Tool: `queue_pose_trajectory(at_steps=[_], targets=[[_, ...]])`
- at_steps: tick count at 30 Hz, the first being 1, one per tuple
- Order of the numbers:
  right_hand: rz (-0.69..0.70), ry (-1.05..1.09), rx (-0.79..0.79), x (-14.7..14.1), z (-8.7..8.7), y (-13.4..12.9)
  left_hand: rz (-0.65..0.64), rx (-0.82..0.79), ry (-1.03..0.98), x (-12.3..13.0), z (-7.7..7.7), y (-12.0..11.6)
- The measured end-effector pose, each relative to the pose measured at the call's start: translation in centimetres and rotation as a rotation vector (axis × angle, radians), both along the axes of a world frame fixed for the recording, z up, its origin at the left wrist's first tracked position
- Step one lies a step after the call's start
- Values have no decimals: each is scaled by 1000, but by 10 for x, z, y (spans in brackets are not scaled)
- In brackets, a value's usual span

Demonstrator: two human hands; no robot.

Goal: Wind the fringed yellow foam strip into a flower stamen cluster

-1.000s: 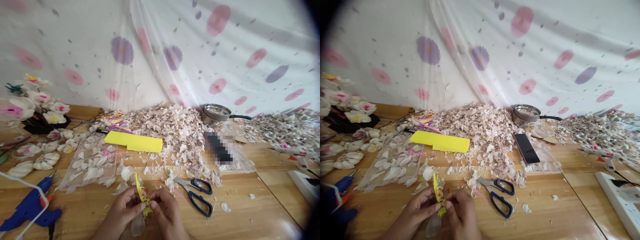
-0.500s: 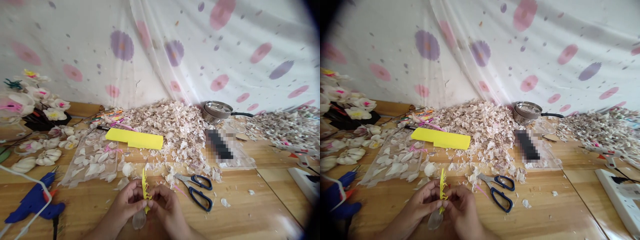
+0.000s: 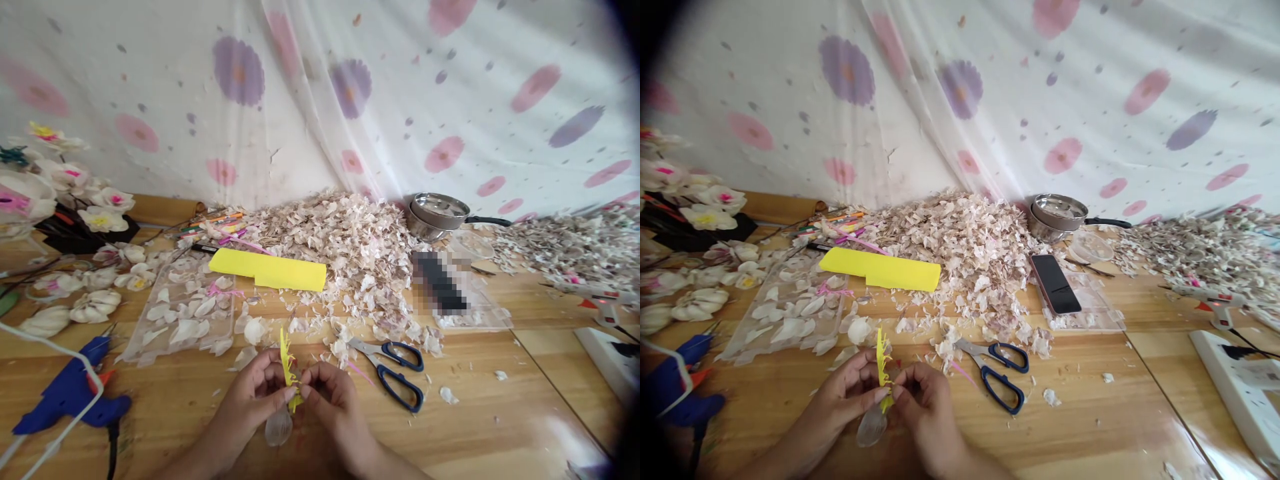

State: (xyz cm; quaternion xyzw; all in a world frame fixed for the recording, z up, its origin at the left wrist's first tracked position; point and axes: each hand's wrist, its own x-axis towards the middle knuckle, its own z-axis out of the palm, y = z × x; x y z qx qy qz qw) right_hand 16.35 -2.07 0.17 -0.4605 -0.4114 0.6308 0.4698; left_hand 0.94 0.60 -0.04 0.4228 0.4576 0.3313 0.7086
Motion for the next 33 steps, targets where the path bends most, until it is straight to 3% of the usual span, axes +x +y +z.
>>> queue_pose_trajectory(at_steps=[12, 25, 33], targets=[[11, -499, 422, 6, 5, -1, 41, 4, 17, -2, 2, -2], [-10, -657, 512, 8, 5, -1, 40, 2, 10, -2, 1, -2], [17, -643, 488, 7, 9, -4, 38, 49, 37, -2, -1, -3]])
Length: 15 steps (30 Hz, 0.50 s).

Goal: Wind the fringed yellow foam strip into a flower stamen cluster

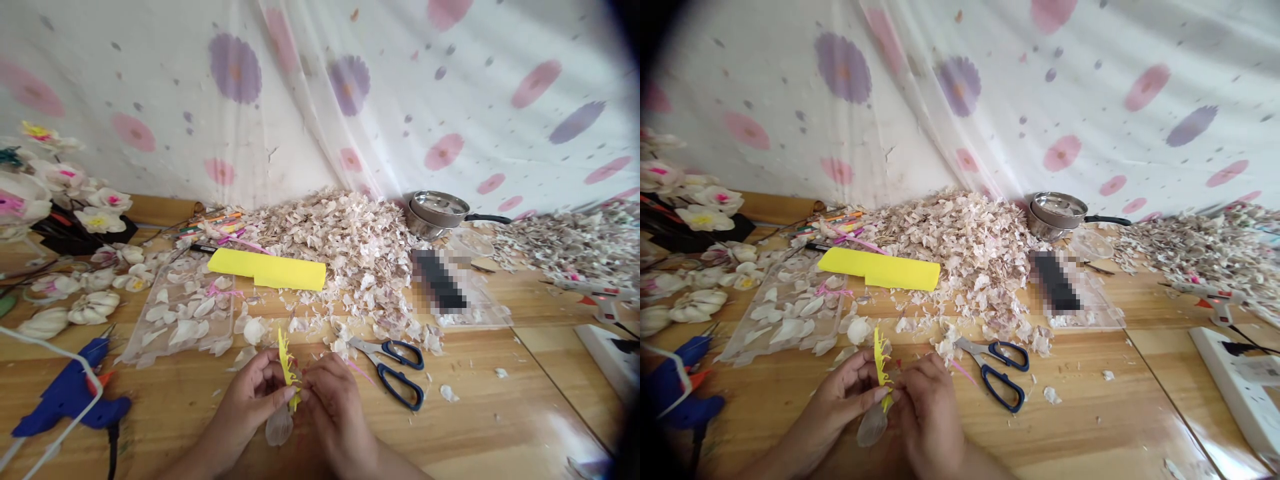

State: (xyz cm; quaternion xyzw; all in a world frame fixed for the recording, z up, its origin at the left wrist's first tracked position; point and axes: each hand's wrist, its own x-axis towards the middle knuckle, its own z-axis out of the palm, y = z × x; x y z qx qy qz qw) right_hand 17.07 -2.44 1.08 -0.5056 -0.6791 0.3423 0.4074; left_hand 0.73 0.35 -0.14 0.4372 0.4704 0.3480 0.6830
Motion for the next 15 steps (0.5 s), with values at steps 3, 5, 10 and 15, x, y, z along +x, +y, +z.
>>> queue_pose_trajectory(at_steps=[3, 5, 10, 15], targets=[[13, 31, -13, 0, -1, 0, 1, 29, 32, 1, 2, -3], [19, 67, -38, 0, -2, 0, 17, 75, 58, 2, 4, -5], [27, 361, -266, -2, -7, -1, 70, 257, 231, 3, 3, -8], [61, 608, -535, -4, -9, 0, 62, 472, 453, -6, -9, -16]])
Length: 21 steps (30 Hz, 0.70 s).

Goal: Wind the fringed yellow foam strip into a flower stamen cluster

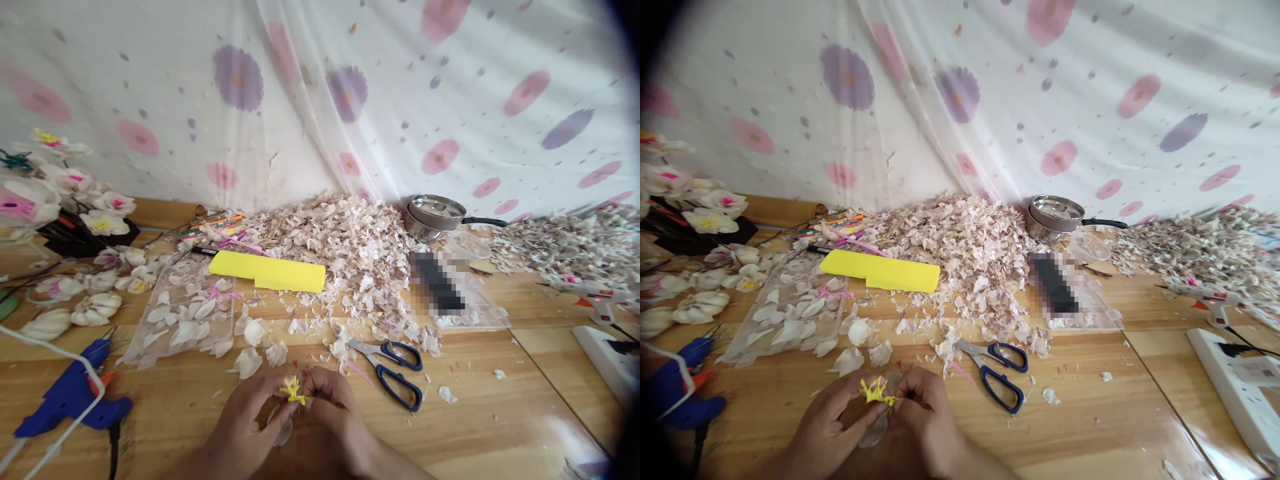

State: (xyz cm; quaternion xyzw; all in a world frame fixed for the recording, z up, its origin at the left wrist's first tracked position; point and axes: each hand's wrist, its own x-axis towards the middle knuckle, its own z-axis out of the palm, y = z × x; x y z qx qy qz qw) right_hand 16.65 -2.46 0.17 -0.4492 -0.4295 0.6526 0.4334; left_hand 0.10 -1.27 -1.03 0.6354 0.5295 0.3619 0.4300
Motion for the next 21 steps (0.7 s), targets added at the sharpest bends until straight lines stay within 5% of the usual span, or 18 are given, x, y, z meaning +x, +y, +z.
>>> queue_pose_trajectory(at_steps=[4, 10, 21], targets=[[-8, -97, 32, 1, 3, -1, 13, -39, -42, -1, 1, -1], [-128, -413, 429, 1, 7, -4, 4, -366, -362, 8, 19, 10], [-116, -528, 616, 2, 7, 1, -86, -458, -551, 5, 1, 14]])
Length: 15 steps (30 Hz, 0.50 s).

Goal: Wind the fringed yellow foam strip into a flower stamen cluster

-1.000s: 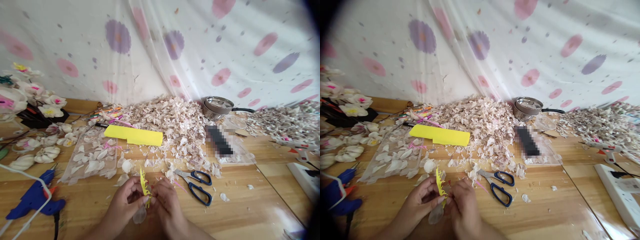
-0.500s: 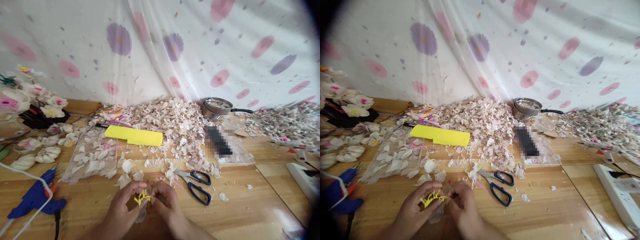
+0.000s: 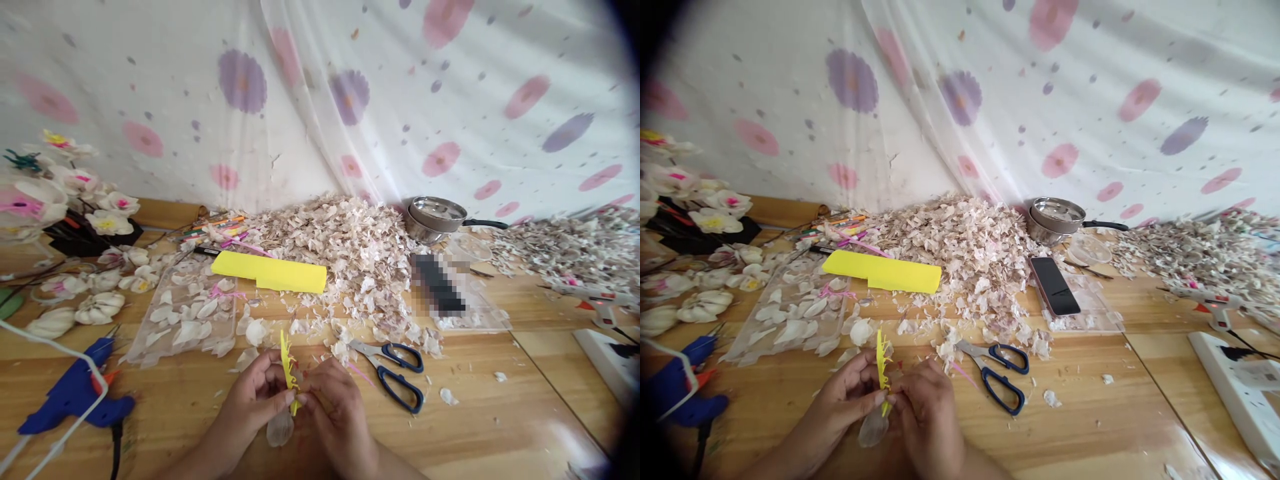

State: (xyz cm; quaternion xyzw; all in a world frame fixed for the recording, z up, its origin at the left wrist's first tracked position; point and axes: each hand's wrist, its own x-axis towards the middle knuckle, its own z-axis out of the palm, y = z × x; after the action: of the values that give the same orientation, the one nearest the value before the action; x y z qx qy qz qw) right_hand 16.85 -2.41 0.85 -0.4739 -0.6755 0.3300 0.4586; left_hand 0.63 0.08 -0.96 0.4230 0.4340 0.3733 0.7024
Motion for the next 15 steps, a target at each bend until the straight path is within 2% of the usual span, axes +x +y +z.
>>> queue_pose_trajectory(at_steps=[5, 9, 15], targets=[[17, -72, -68, 2, 2, -3, 33, 82, 113, 2, 6, -1], [81, -17, -165, 1, 5, -4, 55, 207, 271, 4, 12, -6], [268, 504, -594, -5, 0, 0, 103, 370, 403, 4, 6, -16]])
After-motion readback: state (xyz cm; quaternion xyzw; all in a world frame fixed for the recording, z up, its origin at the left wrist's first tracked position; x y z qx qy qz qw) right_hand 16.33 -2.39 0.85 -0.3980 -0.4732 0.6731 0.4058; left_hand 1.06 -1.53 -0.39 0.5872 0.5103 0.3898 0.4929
